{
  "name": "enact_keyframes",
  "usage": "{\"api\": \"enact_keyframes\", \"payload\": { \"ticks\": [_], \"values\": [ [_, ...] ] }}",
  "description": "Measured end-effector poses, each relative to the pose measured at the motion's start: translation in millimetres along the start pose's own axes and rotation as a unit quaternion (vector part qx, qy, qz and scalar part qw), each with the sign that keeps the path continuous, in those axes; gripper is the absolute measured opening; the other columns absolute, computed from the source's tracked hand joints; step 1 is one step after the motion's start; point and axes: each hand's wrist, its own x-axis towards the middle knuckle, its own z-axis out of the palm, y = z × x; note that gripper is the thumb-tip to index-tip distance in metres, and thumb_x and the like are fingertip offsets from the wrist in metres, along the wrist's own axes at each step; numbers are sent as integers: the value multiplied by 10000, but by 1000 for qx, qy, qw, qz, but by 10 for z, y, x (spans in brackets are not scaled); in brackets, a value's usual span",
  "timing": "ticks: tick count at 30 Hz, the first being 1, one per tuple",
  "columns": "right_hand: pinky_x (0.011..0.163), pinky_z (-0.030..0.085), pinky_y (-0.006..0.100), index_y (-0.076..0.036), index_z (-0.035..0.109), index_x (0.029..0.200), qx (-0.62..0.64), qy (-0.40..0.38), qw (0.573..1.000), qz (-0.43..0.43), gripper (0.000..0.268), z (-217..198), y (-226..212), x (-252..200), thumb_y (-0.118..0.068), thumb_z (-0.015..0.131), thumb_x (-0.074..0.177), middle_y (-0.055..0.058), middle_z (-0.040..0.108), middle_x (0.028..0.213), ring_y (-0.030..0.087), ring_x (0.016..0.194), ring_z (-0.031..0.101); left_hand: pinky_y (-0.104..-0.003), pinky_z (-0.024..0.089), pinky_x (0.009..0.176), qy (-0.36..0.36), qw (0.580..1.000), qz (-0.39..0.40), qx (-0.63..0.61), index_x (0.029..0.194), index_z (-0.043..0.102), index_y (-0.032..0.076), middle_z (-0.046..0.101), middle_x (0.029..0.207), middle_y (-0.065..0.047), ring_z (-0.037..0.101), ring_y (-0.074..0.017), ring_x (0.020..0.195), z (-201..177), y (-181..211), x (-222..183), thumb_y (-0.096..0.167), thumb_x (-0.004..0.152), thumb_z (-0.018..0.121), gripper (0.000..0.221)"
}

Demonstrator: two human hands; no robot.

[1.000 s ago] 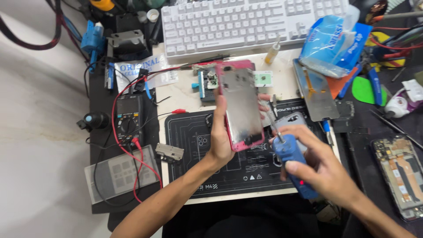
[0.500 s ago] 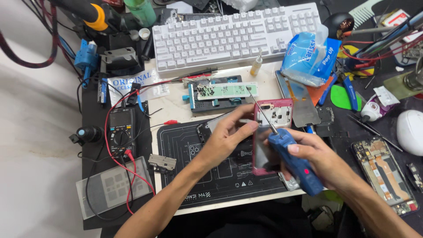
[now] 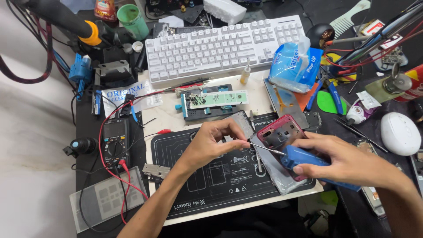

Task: The person uses a blue electric screwdriver to remove and install screws on a red phone frame while holding it over a workbench.

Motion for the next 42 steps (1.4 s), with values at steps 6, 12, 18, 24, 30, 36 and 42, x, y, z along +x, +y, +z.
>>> {"api": "enact_keyframes", "payload": {
  "ticks": [6, 12, 18, 24, 30, 36, 42],
  "values": [
    [844, 552, 354, -138, 728, 1249, -72, -55, 982, 163, 621, -245, -142, -65, -518, 761, 759, 12, 616, 1157, 181, 1026, 653, -236, 528, 715, 5, 999, -22, 39, 903, 716, 45, 702, 864, -1, 639, -67, 799, 68, 28, 23, 108, 887, 807, 112],
    [966, 522, 373, -233, 688, 1370, -136, -111, 959, 223, 765, -414, 79, -157, -667, 780, 747, -3, 500, 1424, 194, 1253, 555, -256, 513, 758, -47, 997, -31, 56, 903, 696, 42, 679, 846, 10, 617, -66, 808, 205, 52, -13, 117, 920, 774, 109],
    [1100, 491, 363, -259, 622, 1464, -180, -136, 932, 284, 892, -470, 262, -209, -669, 806, 694, -6, 468, 1518, 197, 1389, 453, -273, 555, 794, -95, 992, -20, 79, 941, 716, 47, 726, 885, -7, 671, -89, 823, 288, 51, -35, 168, 912, 775, 137],
    [1026, 494, 345, -263, 646, 1421, -147, -148, 944, 255, 847, -456, 159, -207, -708, 775, 712, -20, 569, 1367, 168, 1276, 530, -281, 556, 771, -110, 989, -8, 101, 940, 716, 43, 730, 860, -22, 671, -101, 795, 234, 23, -23, 170, 911, 779, 145],
    [1016, 541, 333, -262, 665, 1392, -159, -149, 941, 259, 815, -461, 129, -249, -696, 803, 716, -24, 573, 1323, 156, 1246, 539, -275, 550, 771, -142, 987, -9, 79, 933, 700, 35, 731, 869, -27, 669, -100, 806, 258, 18, -36, 144, 925, 758, 124],
    [996, 533, 356, -220, 712, 1337, -121, -153, 958, 209, 754, -491, 156, -291, -636, 775, 711, 22, 599, 1255, 193, 1200, 563, -286, 527, 776, -157, 984, -15, 78, 932, 705, 18, 712, 854, -36, 636, -115, 799, 292, 34, -34, 137, 915, 772, 138],
    [960, 495, 445, -118, 778, 1272, -104, -124, 986, 32, 668, -529, 344, -382, -617, 829, 831, 117, 649, 1256, 315, 1350, 440, -278, 530, 783, -169, 982, -46, 66, 945, 690, 24, 688, 882, -11, 631, -101, 822, 350, 19, -21, 142, 934, 763, 139]
  ]
}}
